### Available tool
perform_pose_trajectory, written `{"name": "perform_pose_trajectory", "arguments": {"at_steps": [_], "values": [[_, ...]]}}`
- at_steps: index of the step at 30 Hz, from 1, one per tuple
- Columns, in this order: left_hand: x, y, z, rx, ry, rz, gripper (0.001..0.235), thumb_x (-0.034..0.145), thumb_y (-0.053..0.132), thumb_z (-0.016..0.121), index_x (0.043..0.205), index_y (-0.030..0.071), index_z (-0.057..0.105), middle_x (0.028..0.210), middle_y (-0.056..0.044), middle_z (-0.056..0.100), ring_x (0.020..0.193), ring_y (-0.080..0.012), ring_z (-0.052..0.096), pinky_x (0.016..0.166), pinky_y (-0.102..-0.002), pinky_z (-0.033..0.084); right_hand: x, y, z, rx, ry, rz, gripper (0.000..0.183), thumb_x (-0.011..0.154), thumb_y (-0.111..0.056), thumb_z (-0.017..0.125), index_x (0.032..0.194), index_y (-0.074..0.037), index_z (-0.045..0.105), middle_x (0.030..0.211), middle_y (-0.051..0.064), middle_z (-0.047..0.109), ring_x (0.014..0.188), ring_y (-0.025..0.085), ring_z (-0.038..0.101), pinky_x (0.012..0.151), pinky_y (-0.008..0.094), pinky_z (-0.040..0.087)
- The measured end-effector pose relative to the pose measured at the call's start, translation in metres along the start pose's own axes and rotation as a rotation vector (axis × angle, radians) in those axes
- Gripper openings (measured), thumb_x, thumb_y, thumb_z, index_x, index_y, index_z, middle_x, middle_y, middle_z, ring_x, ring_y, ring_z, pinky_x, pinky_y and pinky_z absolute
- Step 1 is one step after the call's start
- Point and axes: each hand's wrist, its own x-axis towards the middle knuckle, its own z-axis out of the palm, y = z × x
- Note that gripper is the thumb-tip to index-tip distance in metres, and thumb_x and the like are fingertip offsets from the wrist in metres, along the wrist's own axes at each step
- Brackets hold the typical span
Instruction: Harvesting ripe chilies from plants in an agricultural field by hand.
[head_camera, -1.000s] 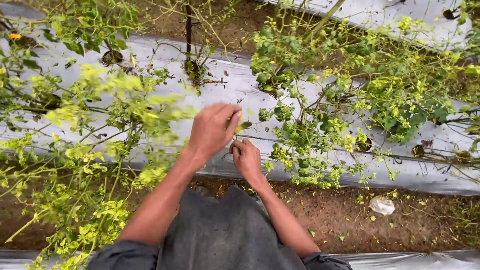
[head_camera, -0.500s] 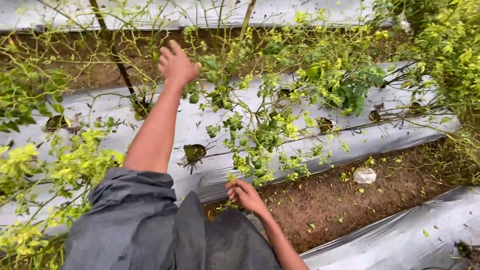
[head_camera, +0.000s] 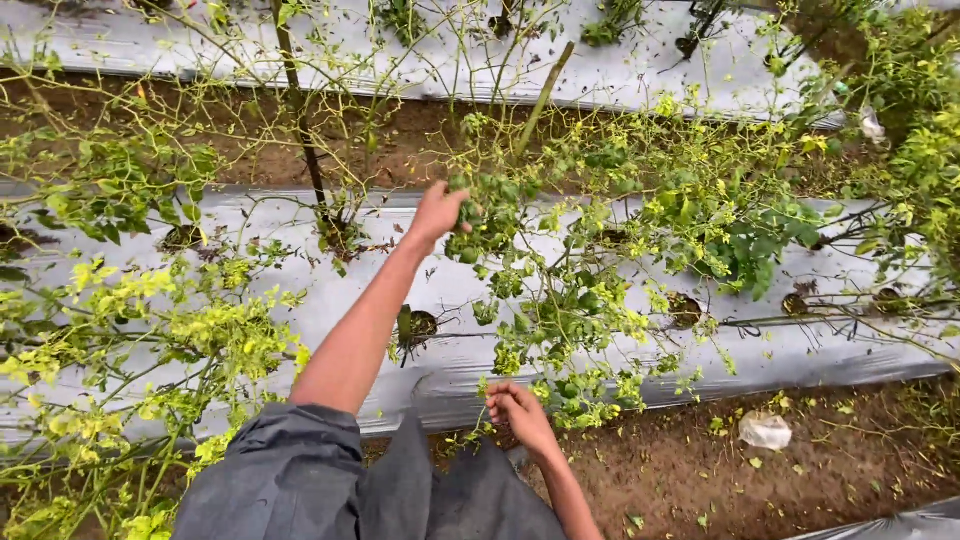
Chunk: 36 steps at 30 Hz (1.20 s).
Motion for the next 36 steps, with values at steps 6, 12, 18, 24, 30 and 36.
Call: {"name": "perform_pose_trajectory", "arguments": {"at_steps": [6, 12, 18, 24, 30, 36], "values": [[-0.032, -0.016, 0.021, -0.009, -0.258, -0.052, 0.075, 0.099, -0.006, 0.041, 0.165, 0.017, 0.013, 0.14, -0.033, 0.051, 0.068, -0.0154, 0.06, 0.048, -0.02, 0.051, -0.012, -0.047, 0.019, 0.009, -0.046, -0.066, 0.027, 0.105, -0.001, 0.043, 0.114, 0.002, 0.067, 0.094, 0.011, 0.068, 0.081, 0.016, 0.063, 0.076, 0.028, 0.055], [-0.058, -0.045, 0.036, 0.471, -0.367, 0.044, 0.079, 0.09, 0.013, 0.056, 0.162, 0.032, 0.028, 0.123, -0.016, 0.073, 0.066, -0.0147, 0.073, 0.064, -0.03, 0.053, -0.017, -0.035, 0.012, 0.201, 0.089, -0.093, 0.028, 0.103, -0.002, 0.052, 0.124, 0.002, 0.07, 0.105, 0.015, 0.074, 0.079, 0.018, 0.065, 0.075, 0.029, 0.059], [-0.039, -0.13, 0.04, 0.534, -0.073, 0.489, 0.057, 0.096, 0.054, 0.052, 0.143, 0.021, 0.055, 0.146, -0.016, 0.054, 0.131, -0.0444, 0.052, 0.103, -0.067, 0.046, -0.04, -0.046, 0.01, 0.298, 0.12, -0.159, 0.031, 0.104, -0.012, 0.055, 0.126, 0.003, 0.07, 0.091, 0.011, 0.071, 0.073, 0.016, 0.063, 0.065, 0.028, 0.055], [-0.07, -0.151, 0.053, 0.371, -0.033, 0.565, 0.03, 0.104, 0.018, 0.06, 0.132, 0.009, 0.067, 0.128, -0.025, 0.064, 0.12, -0.0444, 0.063, 0.108, -0.06, 0.046, -0.055, -0.054, 0.018, 0.392, 0.113, -0.192, 0.03, 0.107, -0.016, 0.05, 0.119, 0.005, 0.067, 0.086, 0.014, 0.069, 0.07, 0.015, 0.065, 0.065, 0.026, 0.061], [-0.095, -0.178, 0.061, 0.342, -0.043, 0.598, 0.033, 0.106, 0.023, 0.058, 0.132, 0.005, 0.064, 0.126, -0.026, 0.067, 0.121, -0.0437, 0.062, 0.108, -0.063, 0.046, -0.071, -0.099, 0.029, 0.496, 0.183, -0.175, 0.027, 0.109, -0.015, 0.043, 0.125, -0.002, 0.06, 0.094, 0.007, 0.063, 0.072, 0.012, 0.058, 0.066, 0.023, 0.053], [-0.116, -0.185, 0.06, 0.369, -0.019, 0.729, 0.051, 0.084, -0.015, 0.065, 0.13, 0.007, 0.067, 0.122, -0.02, 0.071, 0.117, -0.0428, 0.066, 0.105, -0.059, 0.05, -0.049, -0.1, 0.029, 0.763, -0.01, -0.133, 0.038, 0.109, -0.032, 0.048, 0.13, -0.002, 0.058, 0.117, 0.008, 0.073, 0.065, 0.001, 0.05, 0.055, 0.013, 0.044]]}}
